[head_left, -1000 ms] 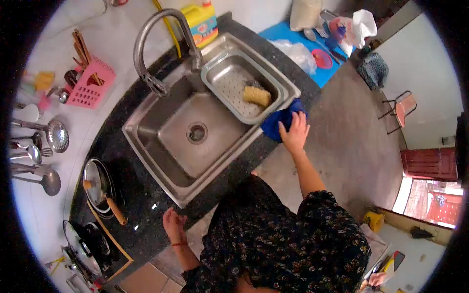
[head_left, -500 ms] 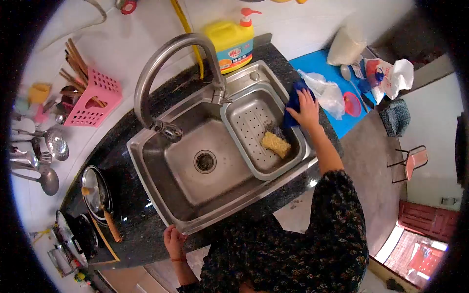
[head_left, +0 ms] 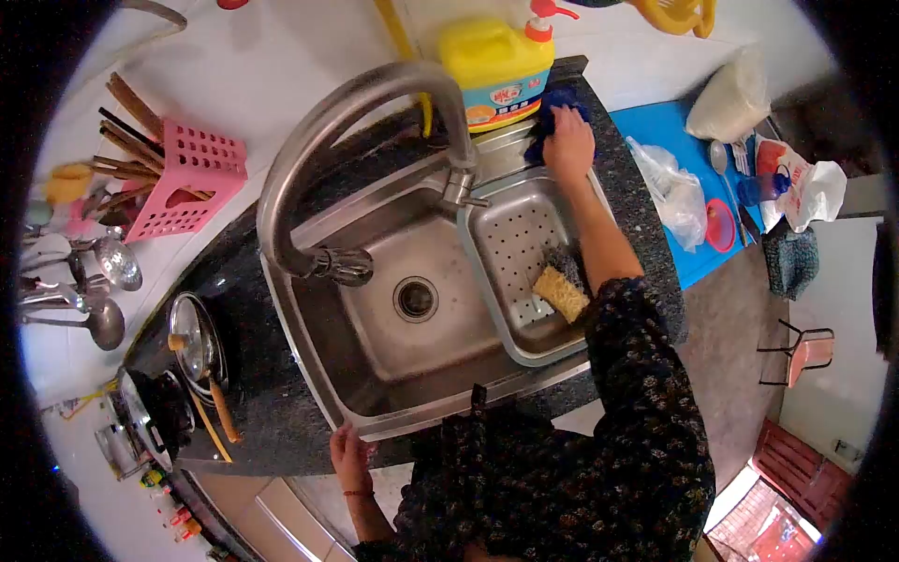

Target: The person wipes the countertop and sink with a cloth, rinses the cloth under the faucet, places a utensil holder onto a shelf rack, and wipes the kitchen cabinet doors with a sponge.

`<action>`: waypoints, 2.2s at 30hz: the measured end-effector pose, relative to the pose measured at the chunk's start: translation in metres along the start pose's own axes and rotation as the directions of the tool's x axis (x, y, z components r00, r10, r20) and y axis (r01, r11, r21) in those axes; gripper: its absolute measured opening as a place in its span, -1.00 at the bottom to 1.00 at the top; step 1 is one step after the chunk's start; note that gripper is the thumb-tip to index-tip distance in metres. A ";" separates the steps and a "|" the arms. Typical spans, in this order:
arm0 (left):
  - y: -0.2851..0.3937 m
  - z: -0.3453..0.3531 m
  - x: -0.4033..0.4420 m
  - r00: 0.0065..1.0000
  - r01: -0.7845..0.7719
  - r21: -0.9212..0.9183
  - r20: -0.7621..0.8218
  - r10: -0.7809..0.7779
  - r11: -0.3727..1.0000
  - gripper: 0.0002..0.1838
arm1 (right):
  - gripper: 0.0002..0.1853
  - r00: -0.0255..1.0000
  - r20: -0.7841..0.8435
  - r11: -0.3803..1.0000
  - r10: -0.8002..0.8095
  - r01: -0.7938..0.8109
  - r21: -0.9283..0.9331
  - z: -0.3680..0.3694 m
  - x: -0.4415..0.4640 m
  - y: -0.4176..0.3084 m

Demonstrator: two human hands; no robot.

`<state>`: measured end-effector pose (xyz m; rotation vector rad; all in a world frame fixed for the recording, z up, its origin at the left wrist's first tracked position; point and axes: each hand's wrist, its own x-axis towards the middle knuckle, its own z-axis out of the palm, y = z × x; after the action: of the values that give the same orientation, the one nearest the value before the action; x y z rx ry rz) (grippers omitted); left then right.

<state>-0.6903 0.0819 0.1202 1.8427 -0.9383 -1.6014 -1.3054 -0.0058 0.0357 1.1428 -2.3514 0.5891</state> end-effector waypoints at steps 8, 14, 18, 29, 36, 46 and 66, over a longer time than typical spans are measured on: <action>0.015 0.013 0.001 1.000 -0.011 -0.041 0.011 0.011 0.999 -0.73 | -0.65 0.999 -0.027 0.942 -0.016 0.024 0.334 -0.004 -0.037 -0.075; 0.005 -0.003 0.008 0.995 -0.052 -0.056 0.083 0.057 0.997 -0.73 | -0.63 0.944 0.249 0.902 -0.216 0.096 0.420 -0.034 -0.055 -0.067; 0.001 0.007 0.026 0.980 -0.061 0.016 0.189 0.057 0.998 -0.72 | -0.65 0.875 0.235 0.894 -0.423 0.360 0.267 -0.052 -0.068 -0.051; -0.004 0.217 0.068 0.612 -0.308 0.277 0.790 -0.033 0.910 -0.37 | -0.70 0.751 0.575 0.907 -0.325 0.419 -0.034 -0.105 -0.069 0.021; -0.072 0.290 0.078 0.393 -0.797 0.182 0.881 0.265 0.575 -0.36 | -0.74 0.678 0.688 0.943 -0.258 0.331 0.028 -0.209 -0.171 0.032; -0.059 0.299 0.066 0.490 -0.543 0.313 0.872 -0.008 0.779 -0.31 | -0.54 0.635 0.661 0.819 0.399 -0.572 0.056 -0.296 -0.230 0.032; 0.043 -0.075 0.072 0.835 -0.467 0.097 0.374 0.403 0.879 -0.49 | -0.52 0.839 0.163 0.351 0.519 -0.383 0.854 -0.066 -0.124 -0.274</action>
<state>-0.6196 -0.0051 0.1207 1.3295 -1.5857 -1.6000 -1.0021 -0.0480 0.0665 0.6497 -2.2012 2.2036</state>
